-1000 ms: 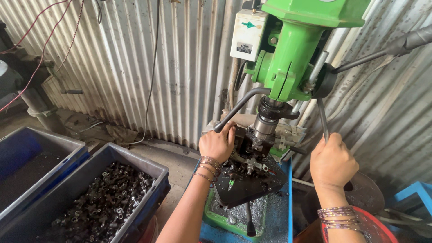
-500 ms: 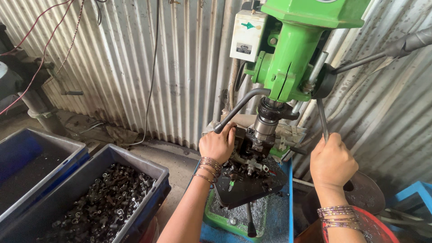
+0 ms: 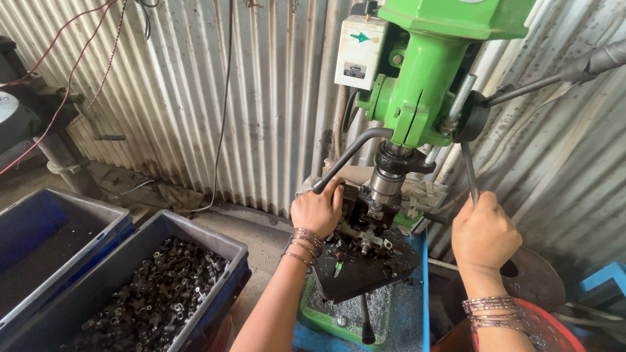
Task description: The person places small black metal fittings one at a time under a bench drill press, pulls the machine lever down to drill each part, then moves the finished part into a bin filled with similar parts. The cycle repeats continuously throughout the episode.
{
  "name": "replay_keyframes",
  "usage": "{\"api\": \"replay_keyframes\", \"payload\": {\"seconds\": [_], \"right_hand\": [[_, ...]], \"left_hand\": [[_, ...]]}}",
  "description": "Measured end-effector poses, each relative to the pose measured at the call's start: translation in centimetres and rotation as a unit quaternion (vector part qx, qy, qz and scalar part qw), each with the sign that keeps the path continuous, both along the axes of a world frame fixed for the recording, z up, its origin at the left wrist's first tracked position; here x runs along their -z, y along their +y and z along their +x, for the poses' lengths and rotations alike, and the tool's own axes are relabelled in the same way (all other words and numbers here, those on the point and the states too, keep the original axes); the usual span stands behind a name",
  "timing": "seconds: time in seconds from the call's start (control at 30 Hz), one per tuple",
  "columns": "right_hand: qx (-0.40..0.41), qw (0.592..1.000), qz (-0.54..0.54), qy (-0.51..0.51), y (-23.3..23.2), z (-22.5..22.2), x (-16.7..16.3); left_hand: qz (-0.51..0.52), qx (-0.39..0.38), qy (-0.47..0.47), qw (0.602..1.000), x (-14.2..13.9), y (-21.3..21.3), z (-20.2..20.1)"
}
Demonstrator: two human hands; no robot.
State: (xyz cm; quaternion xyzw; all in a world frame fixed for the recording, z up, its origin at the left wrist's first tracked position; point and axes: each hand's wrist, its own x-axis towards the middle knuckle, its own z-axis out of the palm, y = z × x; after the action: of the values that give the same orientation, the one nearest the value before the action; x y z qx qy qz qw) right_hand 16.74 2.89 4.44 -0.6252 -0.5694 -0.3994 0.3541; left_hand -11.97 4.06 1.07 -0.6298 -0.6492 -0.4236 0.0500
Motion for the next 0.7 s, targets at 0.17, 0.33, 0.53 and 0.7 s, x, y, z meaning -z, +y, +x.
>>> {"api": "replay_keyframes", "payload": {"seconds": [0.17, 0.33, 0.53, 0.7], "right_hand": [[-0.006, 1.0, -0.007, 0.011, 0.04, -0.04, 0.07], [-0.009, 1.0, -0.004, 0.01, 0.06, -0.1, 0.1], [-0.017, 1.0, 0.001, 0.013, 0.24, 0.02, 0.31], [-0.017, 1.0, 0.004, 0.011, 0.38, 0.02, 0.36]], "left_hand": [[-0.014, -0.003, 0.005, 1.0, -0.09, -0.07, 0.0], [-0.032, 0.0, 0.011, 0.999, -0.18, -0.14, -0.09], [-0.004, -0.005, 0.012, 1.0, -0.11, -0.13, -0.04], [-0.006, -0.001, 0.003, 1.0, -0.11, -0.16, -0.03]]}}
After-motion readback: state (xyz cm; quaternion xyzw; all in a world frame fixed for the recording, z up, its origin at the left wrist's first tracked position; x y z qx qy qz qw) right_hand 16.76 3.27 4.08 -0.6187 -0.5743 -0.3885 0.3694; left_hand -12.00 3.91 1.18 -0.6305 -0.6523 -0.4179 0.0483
